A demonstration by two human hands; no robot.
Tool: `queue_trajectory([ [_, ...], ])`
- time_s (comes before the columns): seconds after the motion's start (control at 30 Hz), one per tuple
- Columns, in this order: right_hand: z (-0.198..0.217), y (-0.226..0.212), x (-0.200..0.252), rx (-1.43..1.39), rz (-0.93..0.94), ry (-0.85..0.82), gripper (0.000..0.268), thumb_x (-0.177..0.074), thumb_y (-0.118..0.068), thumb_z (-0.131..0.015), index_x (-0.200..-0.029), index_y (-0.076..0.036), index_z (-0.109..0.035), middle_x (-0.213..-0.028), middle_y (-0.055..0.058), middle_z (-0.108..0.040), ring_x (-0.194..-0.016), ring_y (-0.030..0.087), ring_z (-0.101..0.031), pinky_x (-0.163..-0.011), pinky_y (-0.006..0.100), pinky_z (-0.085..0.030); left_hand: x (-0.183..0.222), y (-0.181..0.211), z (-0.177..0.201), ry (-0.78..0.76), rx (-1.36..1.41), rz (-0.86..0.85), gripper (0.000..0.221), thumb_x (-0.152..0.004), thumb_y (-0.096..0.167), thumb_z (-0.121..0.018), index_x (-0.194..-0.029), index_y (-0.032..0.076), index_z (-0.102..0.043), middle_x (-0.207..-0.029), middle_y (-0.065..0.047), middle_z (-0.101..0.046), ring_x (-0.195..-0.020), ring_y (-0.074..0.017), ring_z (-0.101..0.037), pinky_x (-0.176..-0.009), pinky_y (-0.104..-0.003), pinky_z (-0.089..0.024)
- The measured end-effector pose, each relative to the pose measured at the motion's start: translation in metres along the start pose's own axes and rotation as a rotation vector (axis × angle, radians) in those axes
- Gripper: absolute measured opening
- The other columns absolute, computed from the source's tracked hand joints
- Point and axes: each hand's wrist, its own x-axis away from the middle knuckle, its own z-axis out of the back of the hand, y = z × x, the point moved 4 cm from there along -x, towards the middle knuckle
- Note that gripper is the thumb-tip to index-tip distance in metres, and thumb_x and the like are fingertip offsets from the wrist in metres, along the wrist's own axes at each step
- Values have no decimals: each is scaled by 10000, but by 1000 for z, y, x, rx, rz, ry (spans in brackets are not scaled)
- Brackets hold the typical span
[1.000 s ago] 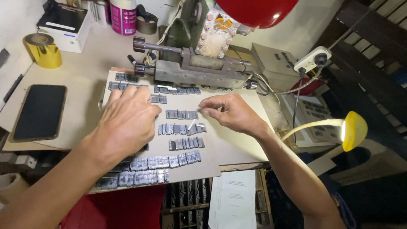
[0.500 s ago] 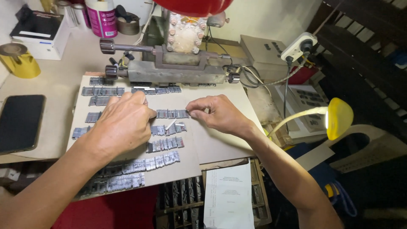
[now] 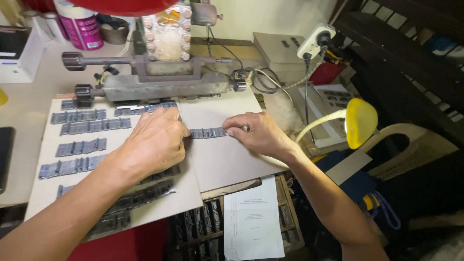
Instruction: A person manually arranges individual metal type characters onto a layout board for letterpress printing.
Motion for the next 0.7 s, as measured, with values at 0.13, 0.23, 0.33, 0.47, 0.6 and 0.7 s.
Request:
queue_trajectory([
  [0.13,13,9,15,3,-33,32,206,-926,-141,-692,-1090,-203,-799,-908,68,-811,-864,223,-708,-728,325,-573,-8,21,2,-61,2,-11,371,-844,117,-489,-960,135,-841,-975,-99,-627,-965,-290,-610,-837,-427,-484],
  [0.23,22,18,26,5,-75,51,203,-927,-169,-689,-1090,-219,-799,-911,67,-809,-882,227,-714,-769,346,-573,-14,33,-3,-103,3,-20,384,-853,97,-483,-996,130,-837,-981,-90,-626,-959,-263,-593,-831,-399,-469],
  [0.33,30,25,35,17,-102,76,197,-921,-175,-696,-1081,-222,-802,-909,77,-807,-894,240,-720,-788,367,-574,-20,47,-5,-126,8,-42,380,-855,86,-482,-988,119,-836,-983,-83,-622,-959,-250,-583,-835,-386,-461],
  [0.47,40,37,49,26,-133,101,193,-910,-173,-702,-1075,-211,-795,-897,74,-806,-918,259,-715,-822,382,-569,-26,65,-8,-158,0,-71,376,-873,70,-469,-988,96,-825,-958,-78,-602,-939,-225,-561,-836,-363,-445],
  [0.6,48,34,57,39,-136,126,199,-921,-156,-698,-1087,-201,-799,-894,73,-809,-896,254,-722,-821,363,-554,-29,80,-5,-183,9,-95,370,-922,85,-455,-981,66,-820,-945,-87,-595,-920,-218,-546,-857,-361,-442],
  [0.7,51,35,63,52,-141,131,185,-931,-154,-696,-1078,-198,-801,-907,70,-812,-899,236,-727,-828,364,-552,-31,84,-9,-182,-3,-102,375,-934,98,-446,-975,81,-818,-922,-66,-582,-902,-204,-531,-847,-348,-433],
])
